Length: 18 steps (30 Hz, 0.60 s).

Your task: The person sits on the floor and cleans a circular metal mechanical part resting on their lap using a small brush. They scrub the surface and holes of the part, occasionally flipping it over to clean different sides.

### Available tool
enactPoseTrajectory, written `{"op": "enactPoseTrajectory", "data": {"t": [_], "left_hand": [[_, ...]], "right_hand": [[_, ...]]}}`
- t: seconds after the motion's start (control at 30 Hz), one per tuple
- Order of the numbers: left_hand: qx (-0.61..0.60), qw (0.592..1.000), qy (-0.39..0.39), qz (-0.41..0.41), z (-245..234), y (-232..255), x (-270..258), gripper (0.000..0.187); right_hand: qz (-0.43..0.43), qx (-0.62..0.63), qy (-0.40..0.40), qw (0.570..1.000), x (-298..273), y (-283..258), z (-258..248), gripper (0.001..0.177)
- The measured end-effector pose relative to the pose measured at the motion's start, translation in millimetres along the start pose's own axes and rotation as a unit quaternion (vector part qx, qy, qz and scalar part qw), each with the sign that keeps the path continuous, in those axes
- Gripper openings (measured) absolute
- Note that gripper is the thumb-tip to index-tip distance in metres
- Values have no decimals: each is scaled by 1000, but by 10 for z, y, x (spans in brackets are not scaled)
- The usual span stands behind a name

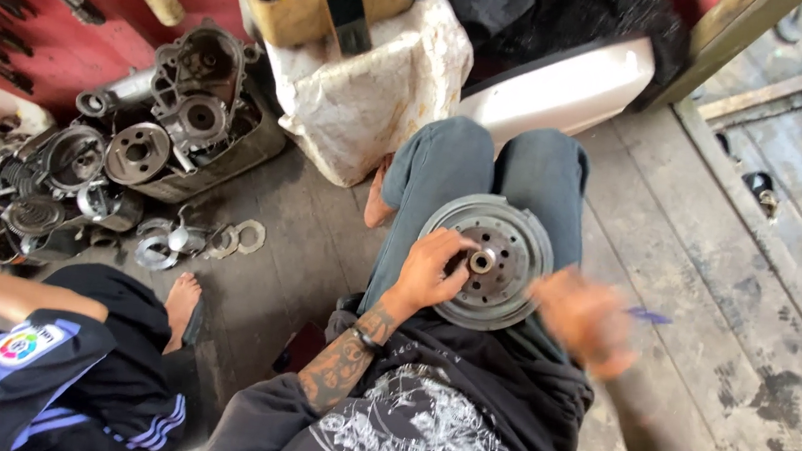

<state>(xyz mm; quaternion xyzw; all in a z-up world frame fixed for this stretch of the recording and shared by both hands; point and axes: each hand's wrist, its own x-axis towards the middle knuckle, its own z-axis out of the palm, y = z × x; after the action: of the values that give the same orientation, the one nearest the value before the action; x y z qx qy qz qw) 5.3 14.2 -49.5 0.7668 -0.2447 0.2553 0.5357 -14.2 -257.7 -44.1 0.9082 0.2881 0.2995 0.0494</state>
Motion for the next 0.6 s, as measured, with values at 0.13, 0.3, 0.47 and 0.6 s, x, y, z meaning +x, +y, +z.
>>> {"op": "enactPoseTrajectory", "data": {"t": [0.13, 0.3, 0.47, 0.6], "left_hand": [[10, 1000, -10, -9, 17, -20, -38, 20], [6, 1000, -8, -28, 21, 9, -27, 21], [19, 1000, -18, -8, 31, -49, -74, 21], [20, 1000, 0, -8, 70, -93, -87, 21]], "right_hand": [[37, 37, -13, 999, -1, 243, 128, 30], [29, 92, 2, 995, 47, 50, 439, 25], [31, 89, 25, 995, -90, 455, 494, 22], [-7, 90, 25, 996, 206, 340, -56, 16]]}}
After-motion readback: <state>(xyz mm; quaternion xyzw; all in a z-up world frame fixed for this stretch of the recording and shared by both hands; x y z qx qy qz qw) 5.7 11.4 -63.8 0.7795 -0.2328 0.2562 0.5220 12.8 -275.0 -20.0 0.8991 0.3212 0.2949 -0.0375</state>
